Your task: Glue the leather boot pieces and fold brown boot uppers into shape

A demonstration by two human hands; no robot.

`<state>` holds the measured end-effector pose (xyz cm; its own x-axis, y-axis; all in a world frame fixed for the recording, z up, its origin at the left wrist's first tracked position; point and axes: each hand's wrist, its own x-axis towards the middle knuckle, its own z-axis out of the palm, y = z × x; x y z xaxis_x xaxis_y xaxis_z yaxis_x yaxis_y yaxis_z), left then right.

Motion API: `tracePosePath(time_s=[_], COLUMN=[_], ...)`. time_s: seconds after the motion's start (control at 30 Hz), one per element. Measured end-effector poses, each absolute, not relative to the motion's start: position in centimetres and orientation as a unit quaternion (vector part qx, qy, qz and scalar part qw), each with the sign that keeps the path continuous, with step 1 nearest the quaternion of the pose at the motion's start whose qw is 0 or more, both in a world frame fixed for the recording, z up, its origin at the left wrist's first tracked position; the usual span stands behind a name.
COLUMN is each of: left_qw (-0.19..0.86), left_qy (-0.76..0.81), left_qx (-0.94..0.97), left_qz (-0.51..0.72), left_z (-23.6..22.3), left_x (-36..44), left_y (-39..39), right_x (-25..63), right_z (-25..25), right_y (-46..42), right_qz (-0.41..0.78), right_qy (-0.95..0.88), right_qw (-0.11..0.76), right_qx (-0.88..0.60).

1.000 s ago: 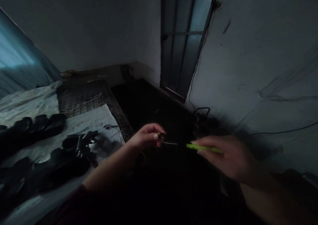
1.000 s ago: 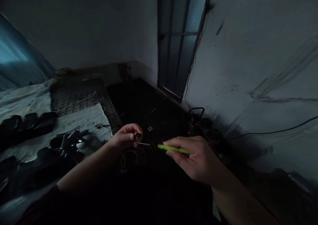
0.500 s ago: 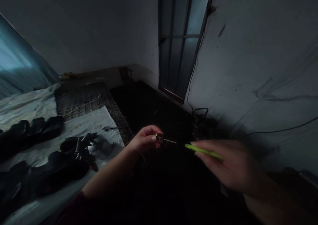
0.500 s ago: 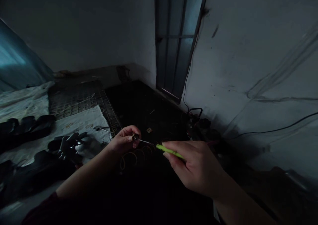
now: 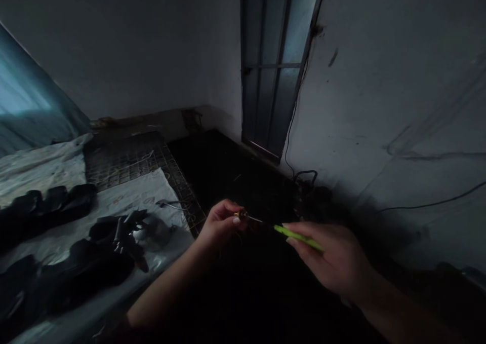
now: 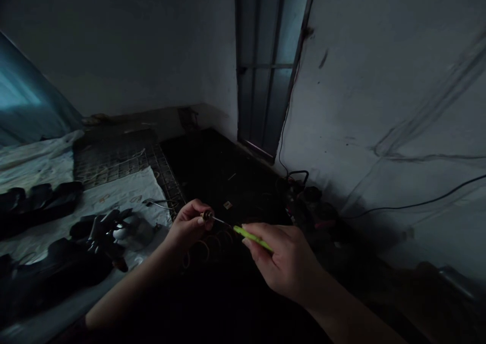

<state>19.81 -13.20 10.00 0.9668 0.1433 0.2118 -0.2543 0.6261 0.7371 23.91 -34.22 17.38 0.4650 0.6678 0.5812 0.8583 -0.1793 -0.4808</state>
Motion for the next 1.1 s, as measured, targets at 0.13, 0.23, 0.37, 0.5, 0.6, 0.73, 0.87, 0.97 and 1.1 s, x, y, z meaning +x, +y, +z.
tracePosePath(time_s=[0.13,0.23,0.37,0.5,0.6,0.73,0.87,0.97,1.1], left_qw=[0.916,0.926,0.931,0.931,0.931,0.925,0.917,0.910,0.884], left_qy=[-0.027,-0.001,0.041,0.083,0.101,0.120,0.106,0.107,0.133], left_qx=[0.362,0.329,0.299,0.287,0.283,0.295,0.320,0.337,0.390], left_qz=[0.170,0.186,0.206,0.209,0.205,0.210,0.214,0.215,0.223], left_z=[10.0,10.3,10.7,10.7,10.5,10.1,10.1,10.2,9.9], left_x=[19.6,19.5,19.6,19.6,19.7,19.9,19.9,19.8,19.7], left_y=[-14.2,-14.7,-15.2,-15.8,-16.0,-15.4,-14.8,-14.6,-14.3], right_x=[23.5,23.6,24.0,24.3,24.6,24.8,24.9,25.1,25.5], right_z=[16.4,15.7,14.6,13.8,14.0,15.2,16.1,16.4,16.6], right_y=[-33.7,-33.4,-32.6,-31.7,-31.6,-32.2,-32.7,-32.7,-32.8], right_qz=[-0.181,-0.204,-0.218,-0.254,-0.260,-0.215,-0.180,-0.160,-0.143], right_qy=[-0.515,-0.517,-0.519,-0.524,-0.514,-0.493,-0.494,-0.502,-0.511], right_qw=[0.399,0.404,0.408,0.392,0.391,0.429,0.453,0.449,0.432], right_qx=[-0.737,-0.727,-0.719,-0.712,-0.718,-0.726,-0.720,-0.721,-0.729])
